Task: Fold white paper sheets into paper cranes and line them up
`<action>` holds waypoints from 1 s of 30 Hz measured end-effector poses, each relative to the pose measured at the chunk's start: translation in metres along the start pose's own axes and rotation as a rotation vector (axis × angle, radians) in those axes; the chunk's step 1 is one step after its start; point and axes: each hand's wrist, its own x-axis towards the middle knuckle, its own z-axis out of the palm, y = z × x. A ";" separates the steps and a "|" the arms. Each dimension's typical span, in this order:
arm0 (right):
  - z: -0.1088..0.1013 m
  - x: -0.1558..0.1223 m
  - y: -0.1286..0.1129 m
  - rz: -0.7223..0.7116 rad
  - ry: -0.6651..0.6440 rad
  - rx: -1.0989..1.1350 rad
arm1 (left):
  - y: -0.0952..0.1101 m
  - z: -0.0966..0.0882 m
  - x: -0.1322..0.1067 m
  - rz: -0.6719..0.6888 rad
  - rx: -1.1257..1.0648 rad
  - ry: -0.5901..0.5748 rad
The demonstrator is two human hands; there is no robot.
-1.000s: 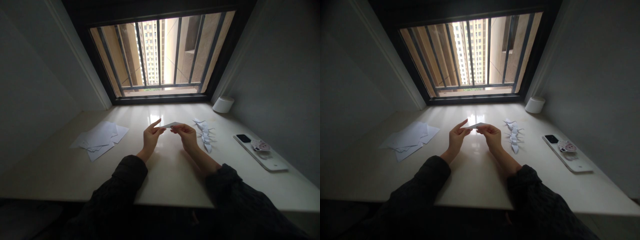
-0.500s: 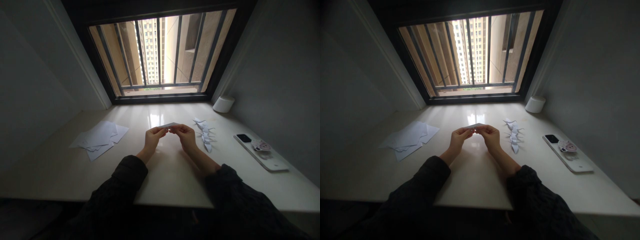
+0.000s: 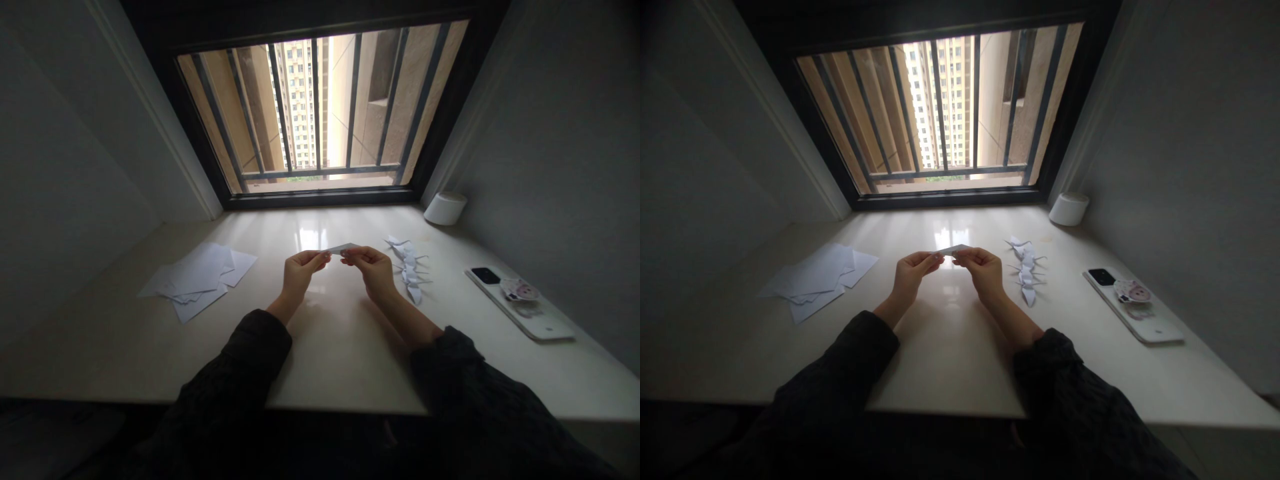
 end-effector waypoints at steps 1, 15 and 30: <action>0.000 0.000 0.000 -0.001 0.003 -0.003 | 0.001 0.000 0.000 0.000 -0.004 0.008; 0.002 -0.001 -0.001 0.006 0.016 0.005 | -0.004 0.002 0.000 0.089 -0.025 0.045; -0.007 0.005 0.000 -0.113 -0.089 -0.312 | -0.007 -0.002 0.001 0.033 0.239 -0.128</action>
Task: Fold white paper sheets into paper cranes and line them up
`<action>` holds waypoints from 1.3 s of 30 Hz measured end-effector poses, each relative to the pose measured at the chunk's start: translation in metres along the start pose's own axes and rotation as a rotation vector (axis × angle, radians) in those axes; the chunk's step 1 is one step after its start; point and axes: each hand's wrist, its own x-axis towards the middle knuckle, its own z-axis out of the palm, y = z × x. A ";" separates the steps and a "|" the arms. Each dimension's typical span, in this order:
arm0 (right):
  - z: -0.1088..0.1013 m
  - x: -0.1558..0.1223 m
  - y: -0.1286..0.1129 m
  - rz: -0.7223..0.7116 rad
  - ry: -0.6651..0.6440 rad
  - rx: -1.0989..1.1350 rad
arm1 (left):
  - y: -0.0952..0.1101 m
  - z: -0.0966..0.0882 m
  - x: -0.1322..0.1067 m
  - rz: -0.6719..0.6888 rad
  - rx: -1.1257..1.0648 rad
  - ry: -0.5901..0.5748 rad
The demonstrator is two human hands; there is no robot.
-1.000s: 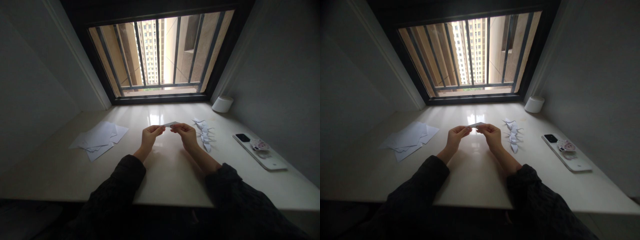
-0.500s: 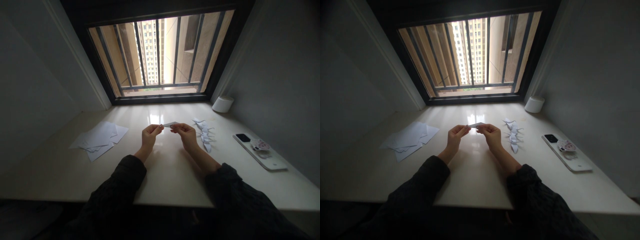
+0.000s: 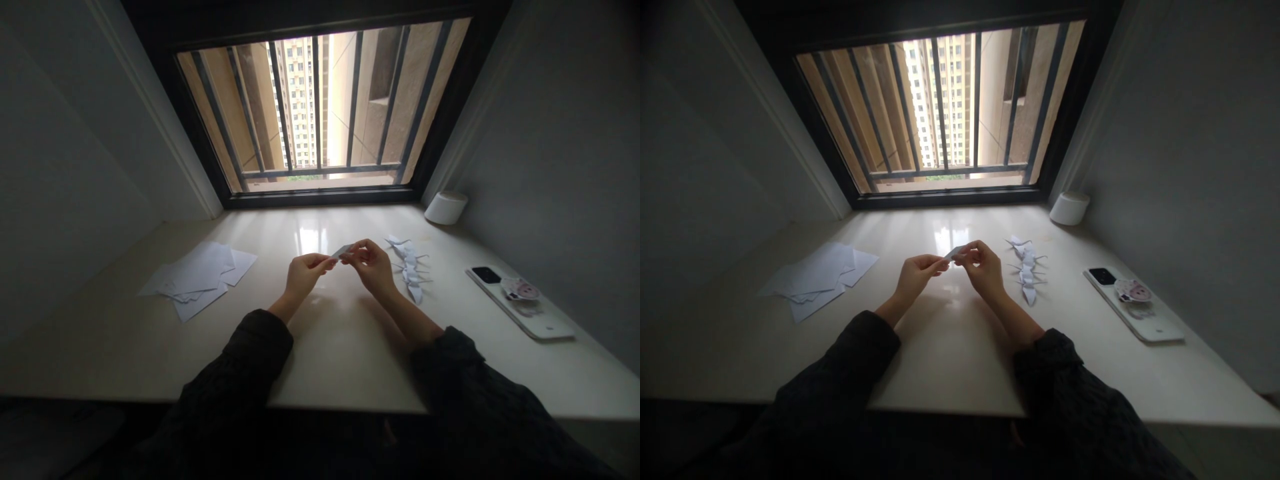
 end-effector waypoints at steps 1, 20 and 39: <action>0.000 0.000 0.000 -0.002 0.003 -0.024 | -0.001 -0.001 0.000 -0.002 0.026 -0.005; 0.008 -0.007 0.007 0.357 -0.045 0.209 | -0.017 0.008 -0.005 0.082 0.098 0.008; 0.000 -0.003 0.007 0.393 -0.034 0.169 | -0.019 0.004 0.001 0.067 0.198 -0.076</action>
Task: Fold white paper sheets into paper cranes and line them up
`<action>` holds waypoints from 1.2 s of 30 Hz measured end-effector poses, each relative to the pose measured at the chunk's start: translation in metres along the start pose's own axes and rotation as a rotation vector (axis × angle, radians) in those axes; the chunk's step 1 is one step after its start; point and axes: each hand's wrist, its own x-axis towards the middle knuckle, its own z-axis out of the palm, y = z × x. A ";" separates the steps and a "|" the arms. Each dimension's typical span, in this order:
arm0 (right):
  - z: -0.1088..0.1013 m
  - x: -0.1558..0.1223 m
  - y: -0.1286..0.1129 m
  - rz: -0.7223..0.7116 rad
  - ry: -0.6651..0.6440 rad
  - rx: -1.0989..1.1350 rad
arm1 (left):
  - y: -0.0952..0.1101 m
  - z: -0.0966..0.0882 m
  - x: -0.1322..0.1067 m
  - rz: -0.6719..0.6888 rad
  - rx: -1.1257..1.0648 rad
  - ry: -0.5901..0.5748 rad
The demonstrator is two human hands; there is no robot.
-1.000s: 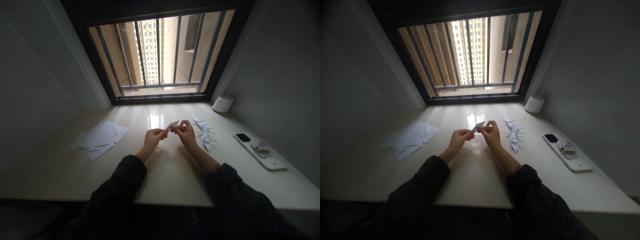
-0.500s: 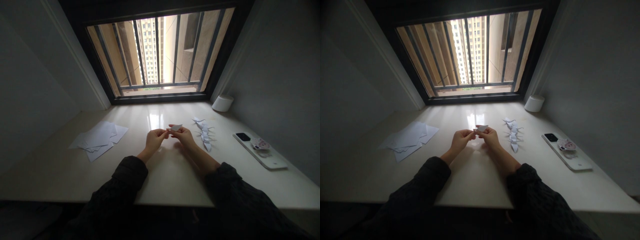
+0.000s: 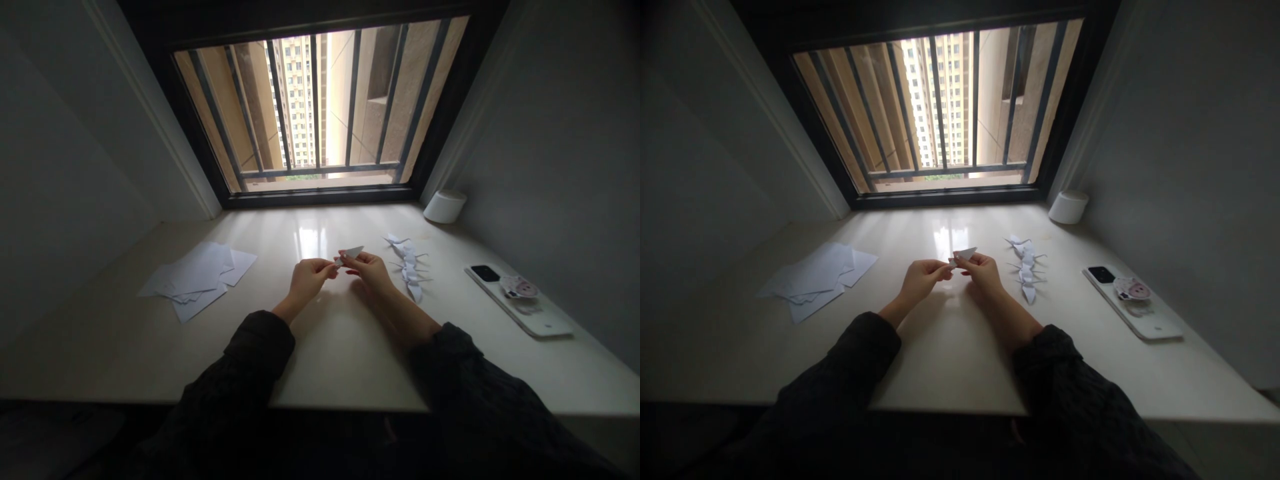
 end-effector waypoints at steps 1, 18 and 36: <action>0.000 0.000 0.000 -0.003 0.005 -0.006 | -0.001 0.000 0.001 -0.009 0.009 0.002; 0.002 0.002 0.003 -0.073 0.029 -0.050 | 0.004 0.001 0.000 -0.063 -0.028 0.015; -0.014 0.012 -0.005 -0.075 0.264 0.049 | 0.006 -0.010 -0.001 -0.257 -0.098 -0.036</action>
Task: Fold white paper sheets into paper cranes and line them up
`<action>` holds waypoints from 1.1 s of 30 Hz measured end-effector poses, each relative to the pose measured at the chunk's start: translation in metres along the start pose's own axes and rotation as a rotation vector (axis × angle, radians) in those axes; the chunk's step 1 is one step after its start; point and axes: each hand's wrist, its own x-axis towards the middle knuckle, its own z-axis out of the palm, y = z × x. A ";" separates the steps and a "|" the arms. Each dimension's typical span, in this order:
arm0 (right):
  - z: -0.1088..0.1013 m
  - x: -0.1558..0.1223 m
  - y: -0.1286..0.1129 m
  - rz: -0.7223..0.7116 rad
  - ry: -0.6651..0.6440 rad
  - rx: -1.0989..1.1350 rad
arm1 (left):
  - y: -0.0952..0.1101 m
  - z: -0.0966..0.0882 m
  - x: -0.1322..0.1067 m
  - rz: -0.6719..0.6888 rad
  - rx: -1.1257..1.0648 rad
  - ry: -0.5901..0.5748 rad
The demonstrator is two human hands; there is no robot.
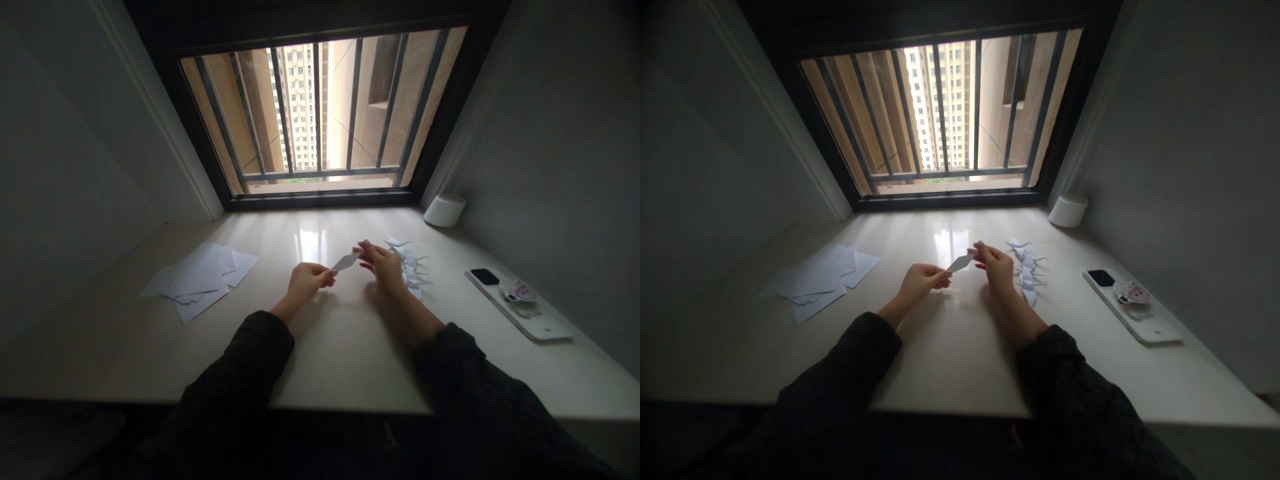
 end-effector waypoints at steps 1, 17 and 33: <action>-0.004 0.005 -0.001 -0.009 0.055 0.026 | -0.002 -0.002 0.000 -0.013 -0.007 0.000; 0.013 -0.013 0.001 -0.078 -0.191 -0.187 | 0.003 0.007 -0.002 0.053 -0.174 0.000; 0.011 -0.018 0.000 -0.459 -0.338 -0.561 | 0.017 0.003 -0.005 0.125 -0.057 0.051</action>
